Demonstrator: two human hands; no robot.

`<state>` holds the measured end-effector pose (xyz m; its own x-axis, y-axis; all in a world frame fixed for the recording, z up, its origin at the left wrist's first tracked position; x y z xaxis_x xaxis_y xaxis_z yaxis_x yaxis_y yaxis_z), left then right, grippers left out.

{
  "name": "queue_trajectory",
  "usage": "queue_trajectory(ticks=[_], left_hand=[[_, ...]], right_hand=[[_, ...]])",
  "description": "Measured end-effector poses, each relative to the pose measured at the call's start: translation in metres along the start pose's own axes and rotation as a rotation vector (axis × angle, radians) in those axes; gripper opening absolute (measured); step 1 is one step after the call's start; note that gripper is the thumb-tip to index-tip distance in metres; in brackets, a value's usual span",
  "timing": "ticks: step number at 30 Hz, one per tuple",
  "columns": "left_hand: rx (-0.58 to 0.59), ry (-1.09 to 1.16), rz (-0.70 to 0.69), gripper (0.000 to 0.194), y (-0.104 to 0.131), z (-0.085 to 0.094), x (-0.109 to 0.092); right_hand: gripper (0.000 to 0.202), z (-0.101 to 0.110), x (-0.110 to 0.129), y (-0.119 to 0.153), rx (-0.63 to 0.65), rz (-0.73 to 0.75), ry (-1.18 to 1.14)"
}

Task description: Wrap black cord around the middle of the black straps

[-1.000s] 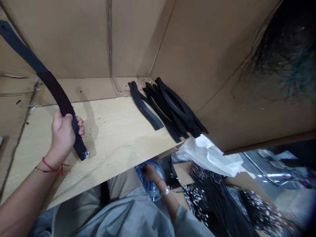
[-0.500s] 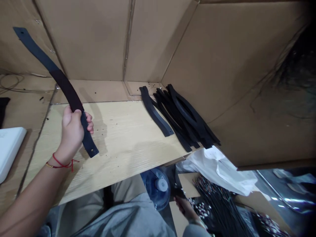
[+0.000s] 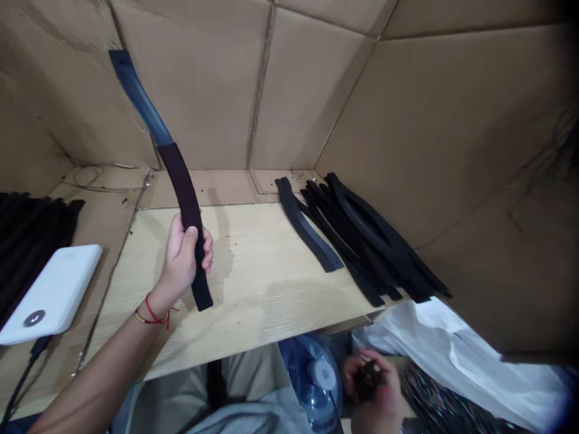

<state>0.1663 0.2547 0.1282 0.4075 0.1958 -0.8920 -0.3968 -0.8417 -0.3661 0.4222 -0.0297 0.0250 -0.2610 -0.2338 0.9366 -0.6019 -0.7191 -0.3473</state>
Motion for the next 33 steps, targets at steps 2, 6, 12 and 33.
queue_trajectory(ticks=[2, 6, 12, 33], left_hand=[[0.020, -0.013, -0.010, 0.020, 0.001, -0.002, 0.002], [0.044, -0.031, -0.024, 0.023, 0.000, -0.001, 0.008], [-0.012, -0.070, -0.047, 0.023, -0.004, 0.009, 0.011], [-0.091, -0.127, -0.056, 0.022, 0.001, 0.015, 0.019]], right_hand=[[0.030, -0.052, 0.046, -0.040, 0.135, 0.106, -0.130], [0.016, -0.171, 0.115, -0.119, 0.527, 0.184, -0.110], [0.017, -0.289, 0.105, -0.173, 0.895, 0.145, -0.162], [0.025, -0.292, 0.065, -0.132, 0.963, -0.033, -0.320]])
Point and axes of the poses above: each hand's wrist, its own y-axis away from the middle knuckle, its own z-axis out of the back of the hand, x = y × z, the point moved 7 cm from there along -y, towards the middle knuckle, and after that the axes turned 11 degrees about x, right-handed, at the moved point
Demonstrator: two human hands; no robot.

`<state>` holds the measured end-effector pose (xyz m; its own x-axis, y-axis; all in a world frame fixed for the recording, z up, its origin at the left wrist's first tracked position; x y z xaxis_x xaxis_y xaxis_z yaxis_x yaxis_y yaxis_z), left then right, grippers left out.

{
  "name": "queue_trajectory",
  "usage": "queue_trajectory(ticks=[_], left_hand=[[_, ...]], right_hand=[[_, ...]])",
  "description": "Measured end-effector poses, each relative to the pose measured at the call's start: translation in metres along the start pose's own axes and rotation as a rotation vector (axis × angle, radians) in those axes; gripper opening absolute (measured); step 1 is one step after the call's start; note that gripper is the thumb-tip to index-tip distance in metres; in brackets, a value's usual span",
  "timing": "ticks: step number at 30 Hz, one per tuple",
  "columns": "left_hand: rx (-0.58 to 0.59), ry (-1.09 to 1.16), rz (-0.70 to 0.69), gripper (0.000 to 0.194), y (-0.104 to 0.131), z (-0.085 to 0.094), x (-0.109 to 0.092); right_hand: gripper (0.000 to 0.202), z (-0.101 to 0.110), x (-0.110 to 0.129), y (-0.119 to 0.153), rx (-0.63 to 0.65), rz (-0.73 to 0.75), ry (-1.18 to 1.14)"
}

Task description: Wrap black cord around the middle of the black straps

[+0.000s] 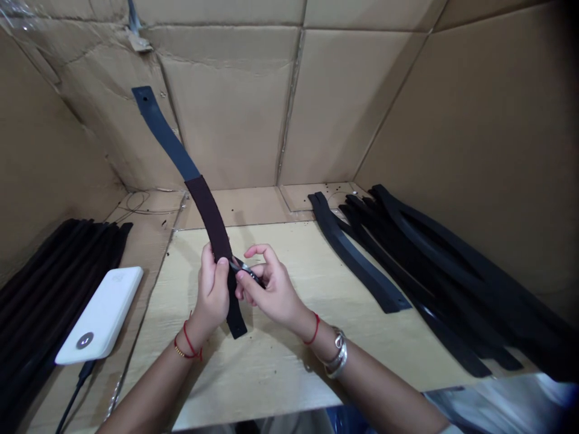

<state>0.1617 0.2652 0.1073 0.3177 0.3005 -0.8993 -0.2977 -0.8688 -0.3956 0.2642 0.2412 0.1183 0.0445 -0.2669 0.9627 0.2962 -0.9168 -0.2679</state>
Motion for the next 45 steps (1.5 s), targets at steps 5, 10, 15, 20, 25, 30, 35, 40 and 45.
queue_trajectory(ticks=[5, 10, 15, 20, 25, 30, 35, 40, 45], left_hand=[[0.003, 0.031, -0.003, 0.021, -0.001, -0.002, -0.003], [0.010, 0.003, 0.001, 0.023, 0.001, -0.003, -0.003], [0.018, -0.017, -0.043, 0.019, 0.002, -0.003, -0.002], [-0.002, -0.056, -0.030, 0.022, 0.004, 0.000, 0.002], [-0.044, -0.086, -0.013, 0.025, 0.007, 0.002, 0.004], [-0.016, -0.079, 0.007, 0.024, 0.007, -0.001, 0.006], [0.011, -0.045, 0.048, 0.022, 0.008, -0.006, 0.009], [0.042, -0.068, 0.120, 0.023, 0.010, -0.009, 0.010], [0.082, -0.054, 0.159, 0.023, 0.011, -0.012, 0.013]], right_hand=[[0.024, -0.001, 0.002, 0.000, 0.006, 0.007, 0.004], [0.025, -0.001, 0.001, 0.000, 0.003, -0.017, 0.007], [0.024, 0.000, 0.001, 0.000, -0.019, -0.013, -0.009], [0.024, -0.001, 0.002, 0.000, -0.021, -0.004, -0.026], [0.028, 0.000, 0.001, 0.000, -0.030, -0.020, -0.013], [0.030, 0.003, 0.004, 0.000, -0.021, -0.035, 0.021], [0.032, 0.004, 0.004, -0.001, 0.025, -0.029, 0.003], [0.028, 0.006, 0.004, 0.001, 0.109, -0.007, 0.075], [0.027, 0.007, 0.005, 0.002, 0.151, 0.011, 0.118]])
Point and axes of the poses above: each hand's wrist, its own y-axis away from the middle knuckle, its own z-axis out of the back of the hand, x = y × z, the point moved 7 cm from there along -y, towards the middle knuckle, and after that the axes turned 11 degrees about x, right-handed, at the moved point
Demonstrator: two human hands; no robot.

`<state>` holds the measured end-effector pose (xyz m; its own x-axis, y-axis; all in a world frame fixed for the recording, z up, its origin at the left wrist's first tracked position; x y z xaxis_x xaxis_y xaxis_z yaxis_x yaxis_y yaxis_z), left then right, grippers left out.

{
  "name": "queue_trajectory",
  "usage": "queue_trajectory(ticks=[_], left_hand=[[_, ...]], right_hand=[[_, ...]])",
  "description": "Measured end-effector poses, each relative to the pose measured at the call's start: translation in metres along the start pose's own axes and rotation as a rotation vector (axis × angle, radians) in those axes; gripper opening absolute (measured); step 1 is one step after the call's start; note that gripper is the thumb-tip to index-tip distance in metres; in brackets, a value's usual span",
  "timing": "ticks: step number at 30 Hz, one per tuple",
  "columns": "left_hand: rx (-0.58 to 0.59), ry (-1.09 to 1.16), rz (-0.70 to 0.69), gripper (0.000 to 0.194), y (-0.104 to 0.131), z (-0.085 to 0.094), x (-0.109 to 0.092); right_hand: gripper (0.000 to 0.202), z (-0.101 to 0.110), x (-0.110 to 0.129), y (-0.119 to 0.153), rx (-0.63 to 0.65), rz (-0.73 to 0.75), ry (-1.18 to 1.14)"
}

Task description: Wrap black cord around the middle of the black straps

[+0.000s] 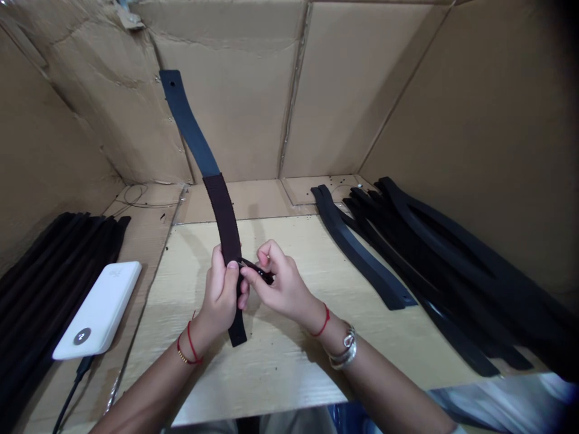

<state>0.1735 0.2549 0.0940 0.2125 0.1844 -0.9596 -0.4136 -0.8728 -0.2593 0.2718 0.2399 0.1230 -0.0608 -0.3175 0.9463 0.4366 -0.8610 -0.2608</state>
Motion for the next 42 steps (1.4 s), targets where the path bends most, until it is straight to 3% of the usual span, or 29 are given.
queue_trajectory(ticks=[3, 8, 14, 21, 32, 42], left_hand=[[0.000, 0.012, 0.002, 0.024, 0.000, -0.001, 0.001], [0.043, -0.011, -0.001, 0.025, 0.000, -0.003, -0.001], [0.085, 0.117, -0.013, 0.029, 0.001, -0.005, -0.002], [0.062, 0.138, -0.010, 0.034, 0.002, -0.002, -0.010], [-0.017, 0.054, -0.082, 0.035, 0.002, 0.004, -0.016], [-0.018, 0.047, -0.104, 0.034, 0.001, 0.004, -0.017]], right_hand=[[0.028, 0.000, 0.003, 0.000, 0.004, 0.014, -0.007], [0.027, 0.004, 0.014, 0.001, -0.037, 0.091, 0.252], [0.033, 0.000, 0.003, -0.001, 0.018, 0.029, -0.059], [0.034, -0.003, 0.005, -0.001, 0.026, 0.045, -0.123], [0.032, 0.002, 0.017, 0.000, 0.042, 0.017, 0.146], [0.033, 0.000, 0.016, 0.000, 0.034, 0.007, 0.089]])
Point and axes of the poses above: each hand's wrist, its own y-axis away from the middle knuckle, its own z-axis out of the back of the hand, x = y × z, the point moved 7 cm from there along -y, towards the middle knuckle, and after that the axes turned 11 degrees about x, right-handed, at the moved point
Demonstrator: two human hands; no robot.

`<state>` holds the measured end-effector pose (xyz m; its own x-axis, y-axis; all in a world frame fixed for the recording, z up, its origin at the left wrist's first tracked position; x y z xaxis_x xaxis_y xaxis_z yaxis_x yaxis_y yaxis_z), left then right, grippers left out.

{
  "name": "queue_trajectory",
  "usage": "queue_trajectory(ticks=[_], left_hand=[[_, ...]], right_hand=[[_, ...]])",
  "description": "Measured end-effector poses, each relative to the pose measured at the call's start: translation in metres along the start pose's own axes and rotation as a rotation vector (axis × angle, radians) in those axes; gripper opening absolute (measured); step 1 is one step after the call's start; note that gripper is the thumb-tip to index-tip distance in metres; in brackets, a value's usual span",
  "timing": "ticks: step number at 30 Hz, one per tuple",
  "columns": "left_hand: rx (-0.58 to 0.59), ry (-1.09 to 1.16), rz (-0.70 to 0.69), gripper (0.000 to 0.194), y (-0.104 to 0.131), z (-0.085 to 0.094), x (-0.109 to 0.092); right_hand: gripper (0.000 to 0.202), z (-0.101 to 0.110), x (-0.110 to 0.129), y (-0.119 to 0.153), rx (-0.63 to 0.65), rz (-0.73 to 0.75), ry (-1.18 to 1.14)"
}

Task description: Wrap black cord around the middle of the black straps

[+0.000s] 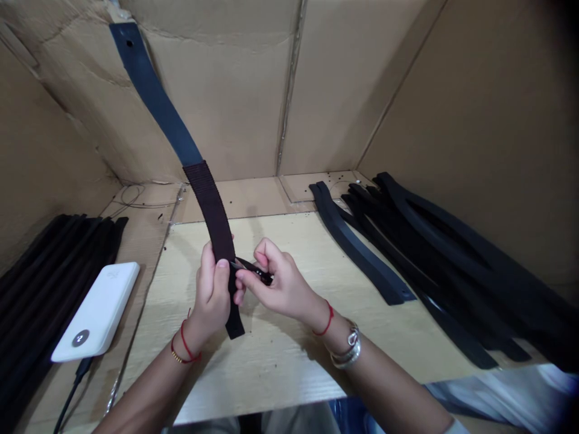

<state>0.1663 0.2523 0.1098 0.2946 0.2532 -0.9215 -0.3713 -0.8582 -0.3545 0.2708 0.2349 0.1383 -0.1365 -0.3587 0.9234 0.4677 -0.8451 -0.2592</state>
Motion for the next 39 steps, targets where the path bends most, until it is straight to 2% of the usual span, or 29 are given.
queue_trajectory(ticks=[8, 12, 20, 26, 32, 34, 39], left_hand=[[-0.011, -0.108, -0.045, 0.030, 0.004, 0.002, 0.001], [-0.043, -0.092, 0.007, 0.027, 0.006, 0.000, 0.007], [0.007, 0.003, 0.127, 0.030, 0.008, -0.006, 0.017], [0.043, 0.096, 0.162, 0.034, 0.007, -0.009, 0.019], [0.062, 0.270, 0.144, 0.047, -0.004, -0.013, 0.005], [0.021, 0.279, 0.160, 0.044, -0.007, -0.009, 0.004], [-0.080, 0.316, 0.117, 0.042, -0.011, 0.005, 0.000]], right_hand=[[0.036, 0.001, -0.002, -0.001, -0.019, -0.014, -0.036], [0.035, -0.002, -0.007, 0.000, -0.019, -0.033, -0.116], [0.030, 0.004, 0.006, 0.004, -0.089, 0.049, 0.175], [0.033, 0.003, -0.004, 0.002, -0.024, -0.010, -0.034], [0.032, -0.001, -0.011, -0.001, 0.022, -0.094, -0.156], [0.031, 0.001, -0.007, -0.002, 0.017, -0.082, -0.083], [0.024, 0.010, 0.009, 0.000, -0.054, 0.024, 0.278]])
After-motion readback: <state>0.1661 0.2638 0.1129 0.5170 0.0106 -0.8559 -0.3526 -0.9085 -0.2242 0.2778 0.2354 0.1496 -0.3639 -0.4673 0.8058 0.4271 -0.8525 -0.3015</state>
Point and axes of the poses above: each hand's wrist, its own y-axis away from the middle knuckle, its own z-axis out of the back of the hand, x = y × z, the point moved 7 cm from there along -y, towards the middle knuckle, and after that the axes turned 11 degrees about x, right-handed, at the moved point
